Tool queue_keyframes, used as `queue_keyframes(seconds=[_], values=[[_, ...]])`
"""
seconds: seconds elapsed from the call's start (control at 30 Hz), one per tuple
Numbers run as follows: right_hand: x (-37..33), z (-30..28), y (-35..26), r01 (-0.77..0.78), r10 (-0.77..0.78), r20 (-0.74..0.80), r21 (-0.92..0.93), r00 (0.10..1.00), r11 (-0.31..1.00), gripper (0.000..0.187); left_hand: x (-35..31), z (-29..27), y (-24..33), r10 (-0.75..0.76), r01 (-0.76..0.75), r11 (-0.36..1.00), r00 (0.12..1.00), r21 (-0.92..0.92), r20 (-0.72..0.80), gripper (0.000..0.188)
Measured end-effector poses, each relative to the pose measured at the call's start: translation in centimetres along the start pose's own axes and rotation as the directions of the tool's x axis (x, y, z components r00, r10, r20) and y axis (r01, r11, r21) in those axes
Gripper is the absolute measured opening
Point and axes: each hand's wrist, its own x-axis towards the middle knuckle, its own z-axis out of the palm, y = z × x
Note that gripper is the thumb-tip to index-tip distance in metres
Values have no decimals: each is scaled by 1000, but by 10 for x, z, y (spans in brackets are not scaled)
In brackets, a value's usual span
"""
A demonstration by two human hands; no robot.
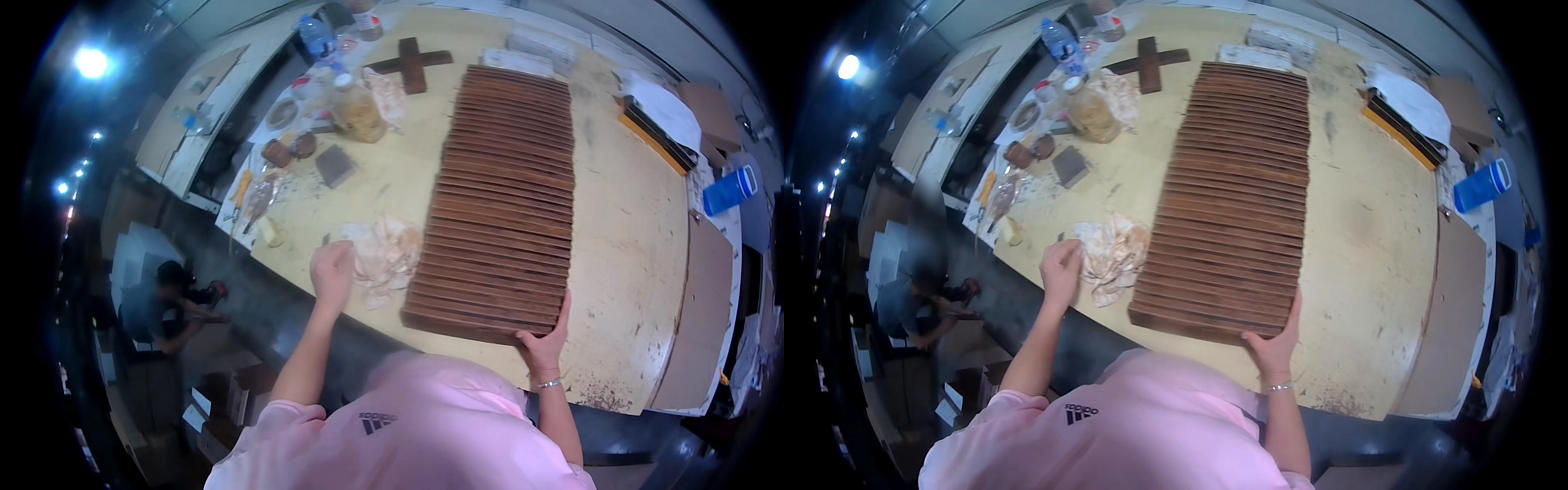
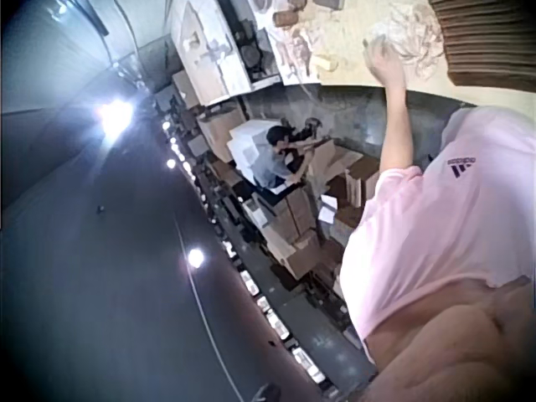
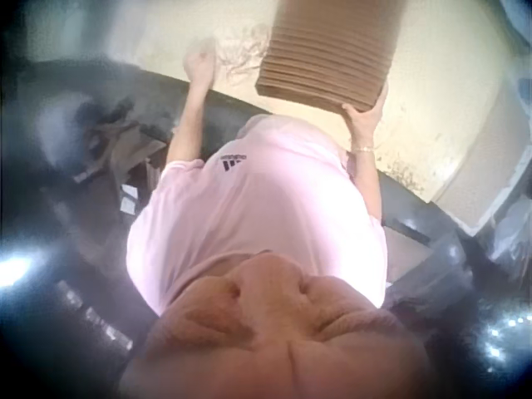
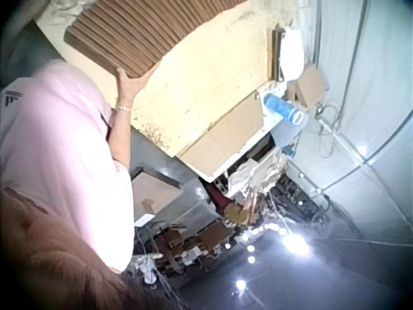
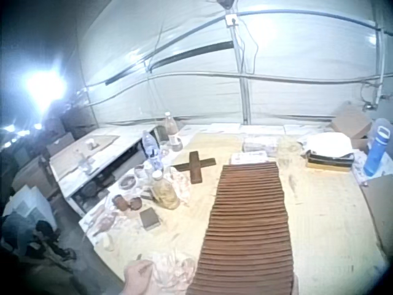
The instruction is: The person wipes a slatted wooden panel with a cloth and uses a wooden block to apply pressure or rub the surface by hand.
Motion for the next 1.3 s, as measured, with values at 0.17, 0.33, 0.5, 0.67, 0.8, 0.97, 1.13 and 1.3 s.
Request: queue_keyframes(seconds=[0.17, 0.33, 0.5, 0.67, 0.8, 0.97, 1.13, 1.3], values=[[-3, 8, -2, 1, -1, 11, 4, 1000, 1000, 129, 22, -51, -112, -417, 430, 903, 867, -12, -271, 16], [-2, 3, -10, 5, -4, -21, 20, 1000, 1000, 128, 64, -68, -168, -625, 712, 695, 665, 97, -408, 38], [3, 5, 4, 57, -57, -10, 11, 998, 998, 136, 82, -69, -189, -660, 690, 552, 705, 469, -259, 76], [4, -3, -6, 66, -65, 15, -121, 998, 991, 127, 106, -69, -173, -414, 404, 909, 904, 103, 105, 33], [0, -8, -3, 31, -30, 10, -198, 999, 980, 126, 74, 7, 36, 84, 65, 930, 920, -361, 382, 38], [0, -8, 0, 69, -71, 1, -223, 998, 972, 130, 48, 49, 154, 583, -479, 813, 665, -333, 467, 44], [1, -10, 1, 102, -103, 8, -228, 995, 968, 132, 37, 98, 207, 704, -588, 707, 532, -394, 470, 46], [4, -13, 2, 92, -86, 33, -222, 996, 971, 132, 32, 150, 258, 775, -630, 630, 470, -454, 423, 44]])
